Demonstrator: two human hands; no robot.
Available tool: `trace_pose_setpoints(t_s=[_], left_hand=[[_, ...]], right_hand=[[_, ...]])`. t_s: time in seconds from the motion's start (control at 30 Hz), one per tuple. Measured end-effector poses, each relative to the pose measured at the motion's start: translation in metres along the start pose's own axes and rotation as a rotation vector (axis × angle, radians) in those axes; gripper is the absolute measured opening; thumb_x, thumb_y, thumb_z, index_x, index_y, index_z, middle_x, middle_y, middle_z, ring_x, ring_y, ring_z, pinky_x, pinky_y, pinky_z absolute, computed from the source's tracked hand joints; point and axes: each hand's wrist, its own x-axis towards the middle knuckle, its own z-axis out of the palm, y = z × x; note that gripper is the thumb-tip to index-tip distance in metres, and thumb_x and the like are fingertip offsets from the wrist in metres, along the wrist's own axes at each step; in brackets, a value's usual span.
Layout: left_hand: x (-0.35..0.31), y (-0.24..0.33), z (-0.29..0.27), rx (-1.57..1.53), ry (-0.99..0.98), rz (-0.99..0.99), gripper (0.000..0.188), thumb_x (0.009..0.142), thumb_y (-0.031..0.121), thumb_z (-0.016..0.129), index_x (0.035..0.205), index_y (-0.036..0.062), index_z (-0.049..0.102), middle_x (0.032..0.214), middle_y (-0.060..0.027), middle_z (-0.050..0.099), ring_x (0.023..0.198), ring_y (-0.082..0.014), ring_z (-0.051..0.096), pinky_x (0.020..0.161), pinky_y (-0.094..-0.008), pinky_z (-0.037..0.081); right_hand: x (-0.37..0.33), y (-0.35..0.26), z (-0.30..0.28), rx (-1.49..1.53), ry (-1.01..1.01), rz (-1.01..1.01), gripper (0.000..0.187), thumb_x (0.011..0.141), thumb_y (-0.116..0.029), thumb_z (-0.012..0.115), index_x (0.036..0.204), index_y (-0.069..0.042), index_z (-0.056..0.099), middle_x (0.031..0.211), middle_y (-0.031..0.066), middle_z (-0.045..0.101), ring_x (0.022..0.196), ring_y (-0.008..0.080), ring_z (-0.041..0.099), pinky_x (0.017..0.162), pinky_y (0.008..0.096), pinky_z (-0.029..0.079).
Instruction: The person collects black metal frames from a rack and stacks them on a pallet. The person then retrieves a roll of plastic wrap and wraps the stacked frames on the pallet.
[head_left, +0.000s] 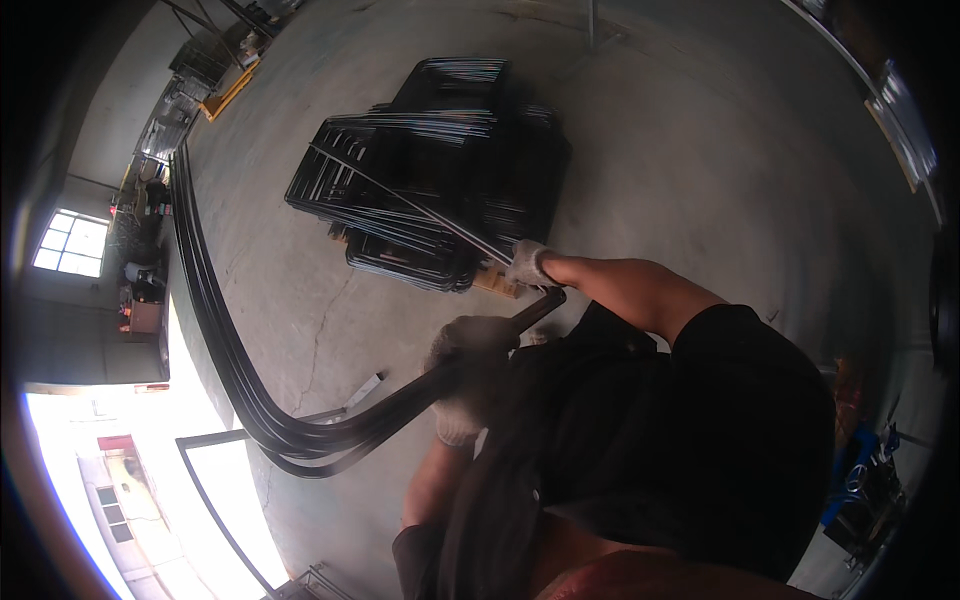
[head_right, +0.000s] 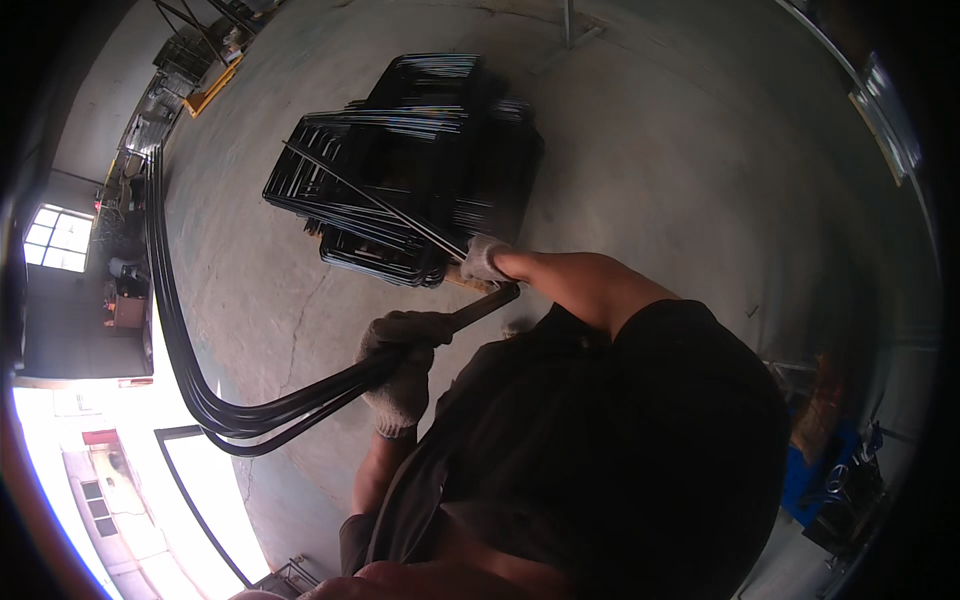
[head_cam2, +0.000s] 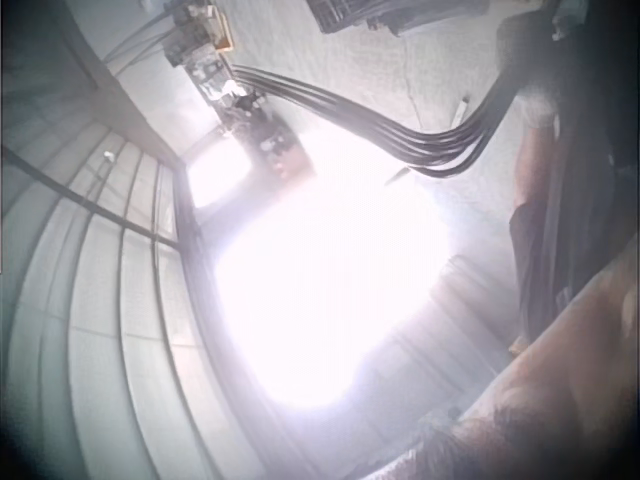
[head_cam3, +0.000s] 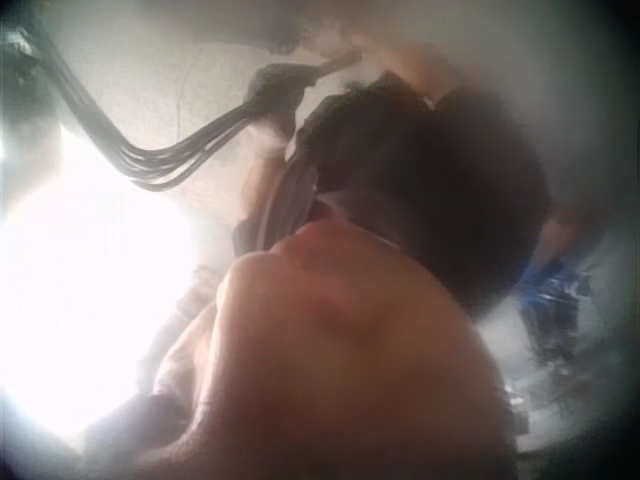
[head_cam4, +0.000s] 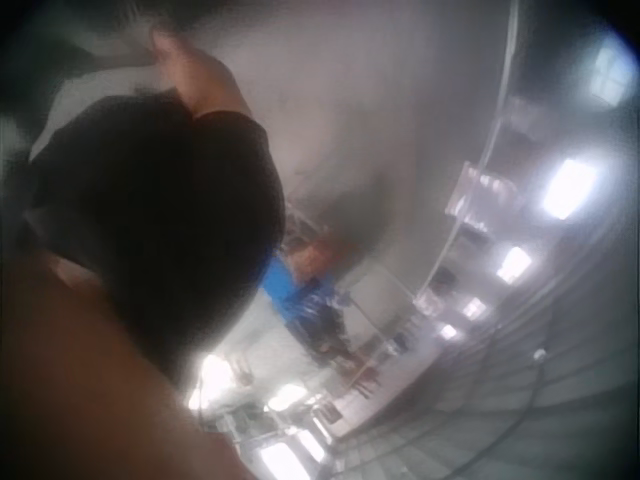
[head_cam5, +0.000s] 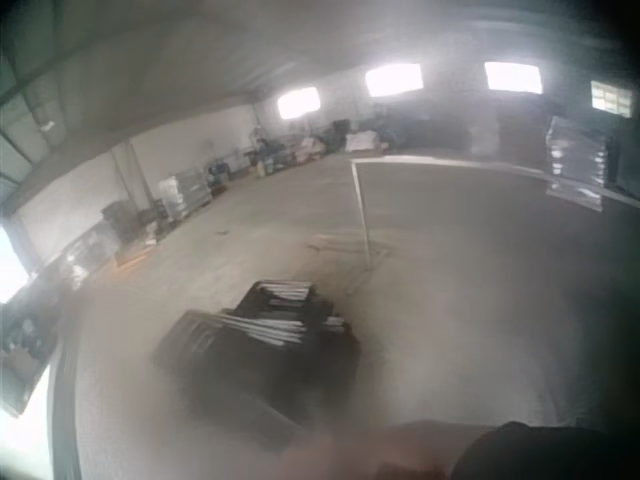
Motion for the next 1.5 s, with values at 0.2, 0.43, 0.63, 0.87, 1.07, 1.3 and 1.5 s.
trace_pose_setpoints(t_s=[0.2,0.43,0.63,0.87,1.07,1.3,1.5], left_hand=[[0.071,-0.049,0.020,-0.261,0.614,-0.071,0.008,0.108,0.003,0.065,0.102,-0.0019,0.064,0.115,-0.0166,0.073,0.113,-0.0261,0.074,0.101,-0.0408,0.060],[0.179,-0.097,0.105,0.532,0.786,-0.343,0.020,0.111,0.008,0.060,0.103,0.0001,0.077,0.109,-0.0086,0.068,0.099,-0.0167,0.067,0.088,-0.0323,0.056],[0.213,-0.193,0.118,0.789,0.607,-0.379,0.014,0.097,0.012,0.067,0.103,0.0095,0.080,0.099,-0.0126,0.076,0.098,-0.0328,0.073,0.085,-0.0418,0.060],[0.216,-0.405,0.124,1.237,0.522,-0.369,0.017,0.095,0.013,0.063,0.105,0.0149,0.077,0.098,-0.0111,0.078,0.092,-0.0327,0.078,0.075,-0.0457,0.064],[0.271,-0.455,0.151,0.363,0.733,-0.445,0.024,0.087,-0.012,0.051,0.106,0.0011,0.055,0.098,-0.0130,0.060,0.098,-0.0348,0.063,0.103,-0.0542,0.057],[0.297,-0.544,0.150,0.271,0.817,-0.495,0.026,0.088,-0.015,0.049,0.110,-0.0020,0.055,0.101,-0.0140,0.058,0.098,-0.0346,0.060,0.104,-0.0536,0.057],[0.315,-0.595,0.171,0.588,0.680,-0.688,0.022,0.101,-0.009,0.051,0.120,-0.0051,0.059,0.111,-0.0156,0.064,0.107,-0.0342,0.064,0.109,-0.0534,0.056]], right_hand=[[0.101,-0.019,-0.160,-0.256,0.176,-0.045,0.020,0.092,-0.015,0.063,0.109,-0.005,0.067,0.087,0.0151,0.068,0.084,0.0320,0.070,0.077,0.0457,0.055],[0.195,0.041,-0.292,-0.673,0.383,-0.115,0.021,0.096,-0.019,0.060,0.112,-0.008,0.065,0.101,0.0223,0.071,0.098,0.0420,0.072,0.088,0.0491,0.058],[0.245,0.045,-0.373,-0.710,0.362,-0.041,0.030,0.104,-0.027,0.050,0.113,-0.008,0.070,0.113,0.0146,0.072,0.117,0.0318,0.069,0.093,0.0436,0.055],[0.299,0.015,-0.423,-0.655,0.420,-0.112,0.029,0.091,-0.018,0.067,0.117,-0.007,0.072,0.113,0.0237,0.077,0.111,0.0471,0.072,0.094,0.0515,0.058],[0.360,-0.004,-0.462,-0.754,0.359,-0.076,0.029,0.093,-0.018,0.064,0.119,-0.008,0.073,0.118,0.0232,0.078,0.116,0.0459,0.072,0.100,0.0525,0.059],[0.452,-0.005,-0.465,-0.815,0.198,-0.022,0.033,0.095,-0.019,0.064,0.124,-0.008,0.072,0.130,0.0216,0.076,0.126,0.0413,0.071,0.106,0.0504,0.058],[0.536,0.019,-0.466,-0.785,0.132,-0.007,0.033,0.094,-0.020,0.064,0.123,-0.006,0.071,0.126,0.0248,0.076,0.124,0.0442,0.071,0.107,0.0521,0.057]])
